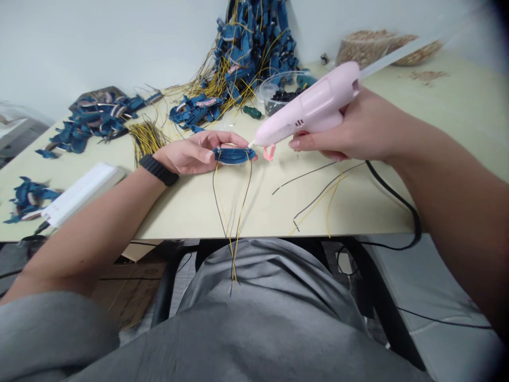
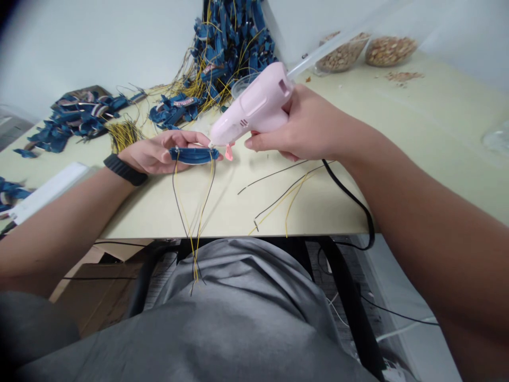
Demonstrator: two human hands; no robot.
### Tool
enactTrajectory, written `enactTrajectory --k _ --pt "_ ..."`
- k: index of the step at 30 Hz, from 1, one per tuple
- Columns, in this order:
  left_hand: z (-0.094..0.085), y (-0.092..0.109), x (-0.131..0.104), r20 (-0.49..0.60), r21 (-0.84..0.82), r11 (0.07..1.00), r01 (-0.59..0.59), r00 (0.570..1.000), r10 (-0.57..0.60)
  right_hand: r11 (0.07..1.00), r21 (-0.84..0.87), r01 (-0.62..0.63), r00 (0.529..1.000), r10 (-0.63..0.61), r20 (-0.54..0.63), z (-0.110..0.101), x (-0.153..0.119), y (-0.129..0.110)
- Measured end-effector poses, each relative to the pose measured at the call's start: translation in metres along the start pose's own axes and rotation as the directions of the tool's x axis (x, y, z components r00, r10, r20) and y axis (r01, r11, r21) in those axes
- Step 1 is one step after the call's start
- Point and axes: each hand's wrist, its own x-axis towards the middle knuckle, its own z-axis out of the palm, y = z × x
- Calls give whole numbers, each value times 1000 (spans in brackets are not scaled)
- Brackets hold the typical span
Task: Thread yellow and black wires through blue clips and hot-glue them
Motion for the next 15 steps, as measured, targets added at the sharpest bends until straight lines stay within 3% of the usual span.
enactTrajectory --k 7,15 --pt "4 2 -3 -44 10 999 32 999 -32 1000 -22 2 1000 -3 -8 -2 0 1" --pt "-5 -15 5 31 -7 998 -65 997 66 999 -51 6 1000 -6 0 0 3 7"
